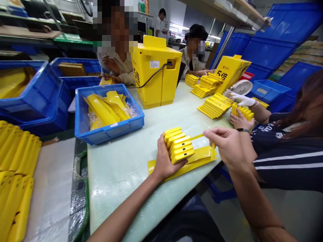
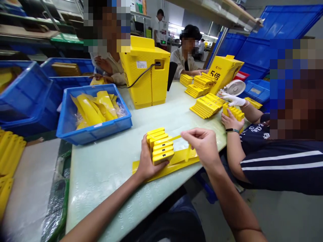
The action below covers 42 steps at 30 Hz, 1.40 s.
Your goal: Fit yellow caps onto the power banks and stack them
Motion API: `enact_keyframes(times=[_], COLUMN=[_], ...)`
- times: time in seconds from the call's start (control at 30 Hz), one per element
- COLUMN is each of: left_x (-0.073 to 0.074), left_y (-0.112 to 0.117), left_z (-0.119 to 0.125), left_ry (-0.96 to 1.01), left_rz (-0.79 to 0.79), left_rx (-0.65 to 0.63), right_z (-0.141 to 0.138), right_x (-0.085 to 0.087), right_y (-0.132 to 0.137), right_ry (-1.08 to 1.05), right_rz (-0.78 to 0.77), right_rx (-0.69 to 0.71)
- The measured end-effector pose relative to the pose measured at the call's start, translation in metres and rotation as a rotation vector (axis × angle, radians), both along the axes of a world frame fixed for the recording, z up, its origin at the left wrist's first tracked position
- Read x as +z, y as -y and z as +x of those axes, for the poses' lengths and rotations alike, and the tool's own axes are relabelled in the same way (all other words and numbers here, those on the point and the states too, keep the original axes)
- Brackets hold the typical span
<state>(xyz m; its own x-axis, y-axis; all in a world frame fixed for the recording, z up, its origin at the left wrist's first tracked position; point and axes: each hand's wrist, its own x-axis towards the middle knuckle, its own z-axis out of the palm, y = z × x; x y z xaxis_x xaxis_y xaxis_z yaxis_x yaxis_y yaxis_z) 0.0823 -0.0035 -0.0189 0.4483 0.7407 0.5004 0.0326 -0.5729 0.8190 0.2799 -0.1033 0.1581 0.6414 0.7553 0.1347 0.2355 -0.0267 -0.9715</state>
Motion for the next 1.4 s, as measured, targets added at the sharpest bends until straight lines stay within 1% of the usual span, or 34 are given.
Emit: enact_keyframes(times=[0.07,0.1,0.2,0.3,0.53,0.6,0.73,0.87,1.0,1.1,1.2,1.27,1.33,1.4], left_x=[0.001,0.001,0.001,0.001,0.0,0.0,0.0,0.0,0.0,0.001,0.001,0.001,0.001,0.0], left_y=[0.001,0.002,0.003,0.004,0.003,0.003,0.003,0.003,0.003,0.003,0.002,0.002,0.002,0.002], left_z=[0.001,0.001,0.002,0.003,0.003,0.003,0.003,0.003,0.004,0.005,0.004,0.004,0.004,0.004], left_ry=[0.001,0.003,0.006,-0.004,-0.036,-0.042,-0.043,-0.034,-0.029,-0.02,-0.016,-0.019,-0.02,-0.018], left_rz=[-0.001,-0.003,-0.003,0.018,0.09,0.094,0.087,0.085,0.082,0.086,0.088,0.082,0.069,0.062], left_rx=[0.009,0.009,0.01,0.02,0.026,0.025,0.016,0.015,0.025,0.03,0.026,0.02,0.014,0.012], right_z=[-0.027,-0.035,-0.046,-0.047,-0.046,-0.047,-0.046,-0.047,-0.05,-0.049,-0.045,-0.044,-0.044,-0.044], right_x=[0.0,0.0,0.002,0.002,-0.008,-0.007,0.004,0.013,0.015,0.014,0.011,0.009,0.009,0.013], right_y=[-0.005,-0.007,-0.009,-0.008,-0.015,-0.017,-0.02,-0.021,-0.02,-0.02,-0.021,-0.022,-0.023,-0.022], right_ry=[-0.041,-0.058,-0.083,-0.086,-0.066,-0.053,0.037,0.053,0.019,0.022,0.077,0.156,0.28,0.475], right_rz=[-0.031,-0.041,-0.068,-0.083,-0.131,-0.145,-0.192,-0.186,-0.159,-0.176,-0.199,-0.226,-0.287,-0.383], right_rx=[0.03,0.033,0.017,0.019,0.099,0.111,0.137,0.186,0.202,0.206,0.209,0.22,0.232,0.216])
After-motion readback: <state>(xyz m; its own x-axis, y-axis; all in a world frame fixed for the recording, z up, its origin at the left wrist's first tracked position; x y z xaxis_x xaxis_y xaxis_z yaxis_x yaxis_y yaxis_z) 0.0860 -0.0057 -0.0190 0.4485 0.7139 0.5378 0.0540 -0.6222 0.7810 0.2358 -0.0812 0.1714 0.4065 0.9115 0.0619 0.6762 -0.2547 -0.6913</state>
